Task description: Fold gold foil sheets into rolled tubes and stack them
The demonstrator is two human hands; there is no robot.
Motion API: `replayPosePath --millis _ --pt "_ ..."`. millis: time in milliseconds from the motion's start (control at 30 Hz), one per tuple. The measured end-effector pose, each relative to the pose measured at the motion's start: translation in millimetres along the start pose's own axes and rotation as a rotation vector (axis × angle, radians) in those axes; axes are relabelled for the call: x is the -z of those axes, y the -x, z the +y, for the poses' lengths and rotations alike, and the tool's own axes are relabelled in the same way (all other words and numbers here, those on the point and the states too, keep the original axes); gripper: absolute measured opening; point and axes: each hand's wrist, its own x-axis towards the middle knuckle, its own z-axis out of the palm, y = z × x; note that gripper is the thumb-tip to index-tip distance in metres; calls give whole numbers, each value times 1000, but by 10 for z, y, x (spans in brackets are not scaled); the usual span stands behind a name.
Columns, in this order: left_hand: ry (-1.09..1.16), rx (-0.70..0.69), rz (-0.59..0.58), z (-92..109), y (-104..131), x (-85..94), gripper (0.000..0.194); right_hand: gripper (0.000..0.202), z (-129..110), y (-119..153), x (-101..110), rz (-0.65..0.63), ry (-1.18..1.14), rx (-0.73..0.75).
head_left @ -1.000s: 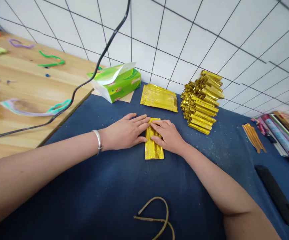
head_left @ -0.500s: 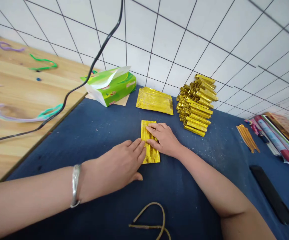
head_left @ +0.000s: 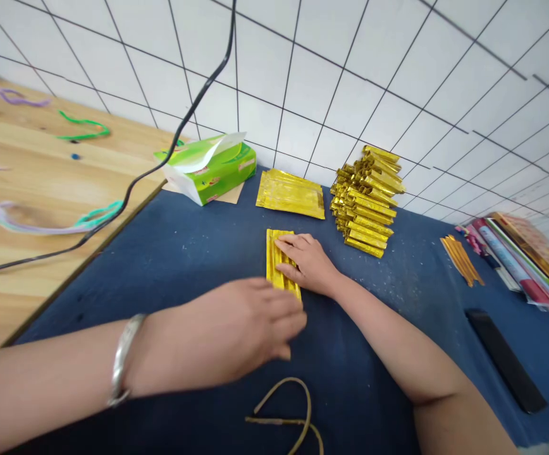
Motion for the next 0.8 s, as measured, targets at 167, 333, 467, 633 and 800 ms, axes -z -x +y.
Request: replayPosePath --millis 167,333,467,633,800 --pt "-122 222 -46 -549 -88 -336 26 49 -23 1 9 18 -7 -2" --pt "-70 241 -102 -929 -28 -574 38 51 -44 -12 35 8 5 -2" --pt "-67 297 -99 -1014 -27 -553 43 51 -41 -13 48 -5 -5 10" --pt "-120 289 -115 -828 -30 -516 45 50 -45 -10 53 0 -2 5" --pt "-239 244 -193 -429 1 -438 38 49 -33 -10 42 2 3 5"
